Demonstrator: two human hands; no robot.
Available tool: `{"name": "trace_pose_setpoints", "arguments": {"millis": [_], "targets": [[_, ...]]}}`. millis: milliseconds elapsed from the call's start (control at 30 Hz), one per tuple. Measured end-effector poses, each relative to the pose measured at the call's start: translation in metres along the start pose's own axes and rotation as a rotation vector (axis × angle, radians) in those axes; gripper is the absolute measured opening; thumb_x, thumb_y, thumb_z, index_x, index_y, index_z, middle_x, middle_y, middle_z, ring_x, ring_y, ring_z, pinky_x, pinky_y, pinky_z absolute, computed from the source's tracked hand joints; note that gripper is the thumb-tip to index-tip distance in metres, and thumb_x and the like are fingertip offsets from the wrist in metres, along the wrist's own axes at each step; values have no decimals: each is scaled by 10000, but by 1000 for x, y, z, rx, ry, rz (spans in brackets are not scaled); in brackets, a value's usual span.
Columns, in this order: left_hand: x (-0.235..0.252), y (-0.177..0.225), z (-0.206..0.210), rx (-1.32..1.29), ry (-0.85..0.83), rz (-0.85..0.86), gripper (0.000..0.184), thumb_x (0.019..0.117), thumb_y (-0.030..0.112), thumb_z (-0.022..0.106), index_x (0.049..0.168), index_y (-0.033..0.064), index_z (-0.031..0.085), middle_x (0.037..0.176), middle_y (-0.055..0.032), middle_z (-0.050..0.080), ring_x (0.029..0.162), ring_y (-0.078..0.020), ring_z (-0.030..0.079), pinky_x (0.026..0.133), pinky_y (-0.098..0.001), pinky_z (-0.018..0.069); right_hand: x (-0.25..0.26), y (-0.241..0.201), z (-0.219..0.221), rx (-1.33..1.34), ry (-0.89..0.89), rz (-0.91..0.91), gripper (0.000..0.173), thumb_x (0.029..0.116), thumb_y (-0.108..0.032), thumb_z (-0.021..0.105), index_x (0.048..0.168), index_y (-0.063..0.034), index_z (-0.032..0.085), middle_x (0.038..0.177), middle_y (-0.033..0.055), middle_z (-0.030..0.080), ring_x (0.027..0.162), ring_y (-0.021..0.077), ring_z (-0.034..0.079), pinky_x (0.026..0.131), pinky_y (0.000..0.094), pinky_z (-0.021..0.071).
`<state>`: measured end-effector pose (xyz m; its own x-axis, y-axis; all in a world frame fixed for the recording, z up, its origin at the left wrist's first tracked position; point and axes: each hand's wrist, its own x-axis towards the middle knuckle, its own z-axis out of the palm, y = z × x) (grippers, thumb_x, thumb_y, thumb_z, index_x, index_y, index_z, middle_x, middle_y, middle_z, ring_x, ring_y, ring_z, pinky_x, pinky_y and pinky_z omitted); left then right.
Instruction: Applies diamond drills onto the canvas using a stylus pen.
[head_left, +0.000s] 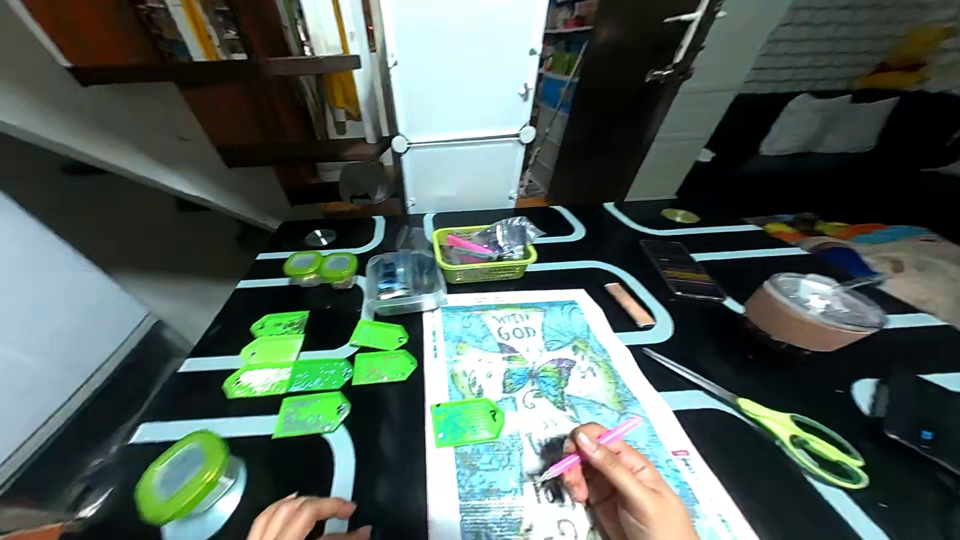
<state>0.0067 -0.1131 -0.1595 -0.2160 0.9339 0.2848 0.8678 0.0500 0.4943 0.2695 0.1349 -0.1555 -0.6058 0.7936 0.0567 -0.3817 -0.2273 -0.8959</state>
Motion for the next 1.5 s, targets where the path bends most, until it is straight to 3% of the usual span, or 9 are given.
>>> {"name": "trace_pose_setpoints", "arguments": {"millis": [100,300,400,567,700,800,900,1133,1500], "targets": [[3,-4,-6,-242,2,-118,281,1044,234,570,1048,89,811,1139,-104,746,1132,-257,647,1069,-516,409,2,2,-2,-9,11,-9,361,1089,-83,357,960,-131,691,774,-17,750,646,38,696,640,185,581],[10,-8,-8,-440,54,-210,342,1078,193,464,1280,56,704,1134,-20,763,1144,-134,653,1093,-456,426,5,2,-5,-37,22,-30,375,1093,-97,346,943,-125,688,754,-11,741,639,38,693,636,183,583],[30,-5,-7,-441,62,-167,296,1021,208,596,1243,56,720,1159,-44,742,1131,-134,667,1048,-436,496,8,-1,-4,-30,60,8,398,1096,-102,306,935,-115,670,740,-13,729,634,38,686,643,186,581],[97,2,10,-214,-58,8,463,917,458,692,1277,169,730,1234,-42,712,1143,-241,654,973,-562,489,17,-17,4,-74,147,213,412,1114,-149,261,999,-46,643,774,23,715,687,91,691,704,248,593],[148,9,31,-156,-245,39,582,850,485,743,1326,154,695,1260,-92,685,1174,-315,629,987,-591,461,23,-24,12,-152,98,254,346,1101,-130,320,1029,-43,647,805,27,733,731,109,709,748,277,600],[162,12,35,-157,-338,-6,644,817,458,793,1357,131,672,1246,-123,670,1175,-339,609,993,-582,452,26,-25,14,-244,69,158,227,1068,-72,432,1021,-75,654,825,-5,739,735,82,707,726,253,599],[155,5,43,-208,-221,57,621,789,446,808,1304,114,709,1163,-131,693,1075,-348,641,891,-579,495,34,-20,15,-403,28,-58,142,1054,-70,513,1042,-77,655,878,-32,720,757,68,697,704,254,605],[150,7,45,-226,-195,149,474,873,371,777,1254,93,734,1079,-166,701,969,-364,656,847,-547,504,71,-4,15,-808,-264,-378,334,1113,-273,462,998,-19,645,812,26,662,723,41,639,668,217,552],[150,4,46,-180,-226,167,465,910,396,727,1270,102,725,1079,-177,685,970,-374,638,862,-546,476,79,13,17,-924,-247,-390,327,1111,-262,470,967,-25,642,747,15,626,657,19,599,605,179,513]]}}
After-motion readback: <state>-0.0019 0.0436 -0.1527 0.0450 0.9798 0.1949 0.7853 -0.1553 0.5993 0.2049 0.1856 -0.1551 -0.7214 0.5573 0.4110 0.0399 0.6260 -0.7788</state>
